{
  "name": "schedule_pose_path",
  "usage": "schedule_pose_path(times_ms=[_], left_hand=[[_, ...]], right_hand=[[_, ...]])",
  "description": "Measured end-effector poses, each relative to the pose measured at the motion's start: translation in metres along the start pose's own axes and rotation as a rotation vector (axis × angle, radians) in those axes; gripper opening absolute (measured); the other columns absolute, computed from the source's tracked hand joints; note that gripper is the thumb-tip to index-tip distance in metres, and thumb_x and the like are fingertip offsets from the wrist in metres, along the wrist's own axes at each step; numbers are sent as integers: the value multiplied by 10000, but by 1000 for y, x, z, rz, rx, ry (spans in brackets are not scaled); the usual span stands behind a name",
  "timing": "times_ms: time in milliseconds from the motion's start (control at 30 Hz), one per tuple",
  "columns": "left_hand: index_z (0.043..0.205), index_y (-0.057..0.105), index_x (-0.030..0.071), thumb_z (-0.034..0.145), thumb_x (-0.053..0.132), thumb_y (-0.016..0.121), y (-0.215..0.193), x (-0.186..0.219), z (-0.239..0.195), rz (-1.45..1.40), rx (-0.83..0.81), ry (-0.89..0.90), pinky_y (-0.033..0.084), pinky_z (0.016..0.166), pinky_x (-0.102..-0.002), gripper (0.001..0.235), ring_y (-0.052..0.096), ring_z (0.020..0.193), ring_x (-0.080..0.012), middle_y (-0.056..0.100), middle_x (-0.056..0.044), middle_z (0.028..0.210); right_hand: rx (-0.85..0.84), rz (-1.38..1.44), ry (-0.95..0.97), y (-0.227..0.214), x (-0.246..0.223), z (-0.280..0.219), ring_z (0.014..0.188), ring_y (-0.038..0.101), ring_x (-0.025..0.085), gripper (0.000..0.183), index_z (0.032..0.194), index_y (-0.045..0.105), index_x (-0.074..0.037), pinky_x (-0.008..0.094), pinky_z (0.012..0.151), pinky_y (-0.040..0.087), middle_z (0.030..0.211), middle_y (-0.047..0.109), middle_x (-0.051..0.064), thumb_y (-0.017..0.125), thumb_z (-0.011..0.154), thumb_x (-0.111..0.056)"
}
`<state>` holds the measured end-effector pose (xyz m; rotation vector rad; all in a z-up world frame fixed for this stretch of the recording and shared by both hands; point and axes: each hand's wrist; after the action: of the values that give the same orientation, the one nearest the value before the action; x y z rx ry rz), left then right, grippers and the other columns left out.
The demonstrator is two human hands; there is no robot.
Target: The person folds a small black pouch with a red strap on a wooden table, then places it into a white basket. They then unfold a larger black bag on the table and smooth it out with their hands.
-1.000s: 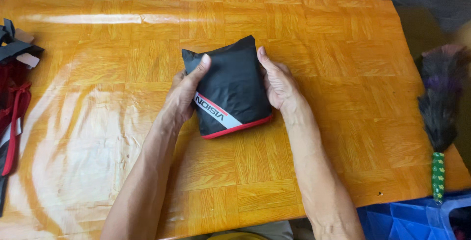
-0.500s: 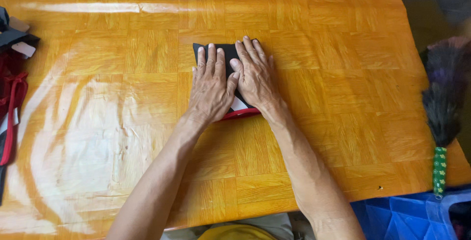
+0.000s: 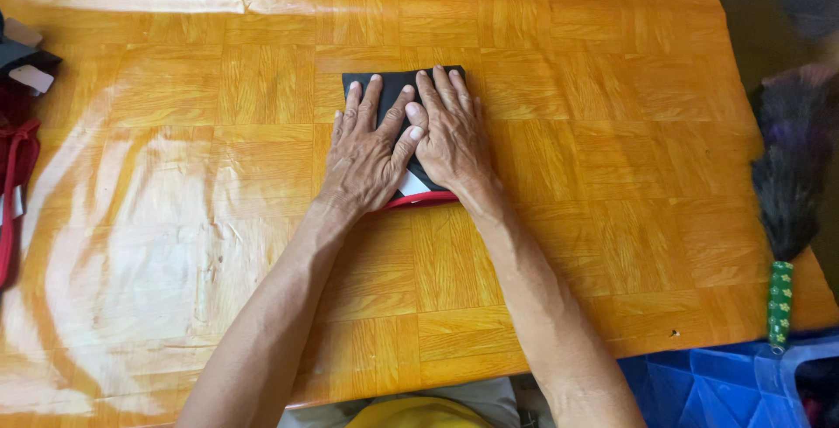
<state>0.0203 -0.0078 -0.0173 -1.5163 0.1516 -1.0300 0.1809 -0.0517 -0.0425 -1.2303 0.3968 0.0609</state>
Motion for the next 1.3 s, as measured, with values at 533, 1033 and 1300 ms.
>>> schedule_pose_path(times_ms=[533,1033,1300], left_hand=[[1638,261,288,592,998,580,-29,12,-4,143,-132,40,272,1218,-589,1303,105,1574,-387,172,-138,1703],[1647,259,247,542,921,737,-24,7,-12,39,-118,48,225,1223,-639,1380,70,1575,-408,116,-169,1712],[800,610,137,857,407,782,13,-12,-22,17,345,825,574,961,-496,325,670,1176,-339,632,-74,1159]], right_hand=[[-15,84,14,7,8,5,1535,255,385,560,1607,345,-152,617,1196,269,1634,330,179,320,1121,-427],[-55,62,51,0,6,1,1553,166,426,565,1640,267,-243,690,1188,234,1668,220,190,328,1123,-462],[-127,161,119,-6,7,1,1579,73,380,595,1652,209,-295,749,1180,170,1714,118,131,271,1118,-548]])
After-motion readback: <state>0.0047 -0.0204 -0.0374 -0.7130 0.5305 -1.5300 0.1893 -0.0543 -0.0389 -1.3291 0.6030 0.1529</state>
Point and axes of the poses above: each hand's wrist, its own z-axis towards the middle knuckle, its own y-axis out of the palm, x = y × z
